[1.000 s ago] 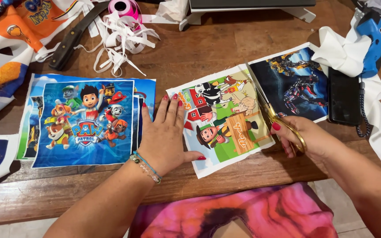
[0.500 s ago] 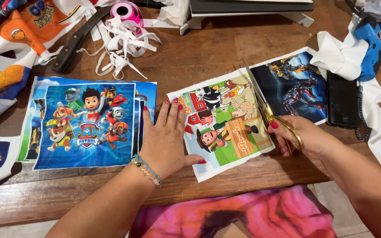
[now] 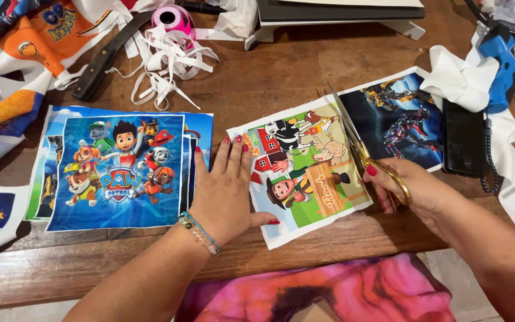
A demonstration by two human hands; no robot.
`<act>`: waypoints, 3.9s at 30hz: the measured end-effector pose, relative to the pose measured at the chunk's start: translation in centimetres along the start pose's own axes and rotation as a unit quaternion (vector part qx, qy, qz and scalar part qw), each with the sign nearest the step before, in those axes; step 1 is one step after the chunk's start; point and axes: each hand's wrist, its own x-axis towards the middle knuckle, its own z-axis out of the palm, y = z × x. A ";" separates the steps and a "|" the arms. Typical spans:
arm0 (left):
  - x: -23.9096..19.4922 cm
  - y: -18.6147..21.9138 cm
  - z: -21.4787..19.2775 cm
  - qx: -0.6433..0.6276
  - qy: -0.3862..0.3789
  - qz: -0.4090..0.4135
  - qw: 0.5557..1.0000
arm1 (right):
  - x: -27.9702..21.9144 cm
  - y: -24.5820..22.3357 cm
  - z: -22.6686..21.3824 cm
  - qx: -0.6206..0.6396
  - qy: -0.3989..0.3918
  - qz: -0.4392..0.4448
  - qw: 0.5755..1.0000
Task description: The person uses gold-handled scissors to cut a piece of fabric featuring a cartoon farm scene. They trim the edges of the fabric, rotating it as needed to follow the printed design.
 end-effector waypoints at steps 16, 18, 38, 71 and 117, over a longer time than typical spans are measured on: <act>-0.1 0.0 0.1 -0.010 0.007 0.000 1.000 | 1.0 1.2 -1.0 -0.007 -0.014 -0.009 1.000; 0.0 0.0 0.1 -0.006 0.005 0.000 1.000 | 0.9 0.8 -1.0 -0.018 -0.020 -0.005 1.000; 0.0 0.0 0.0 -0.002 -0.002 -0.001 1.000 | 1.0 0.6 -0.7 0.003 0.016 0.019 1.000; -0.3 0.1 -0.2 0.012 -0.021 0.001 1.000 | 3.0 -2.3 -0.4 0.002 -0.009 0.026 1.000; -0.6 4.2 0.5 -0.104 0.144 0.059 0.982 | -6.9 12.8 -5.1 0.045 0.222 -0.301 0.926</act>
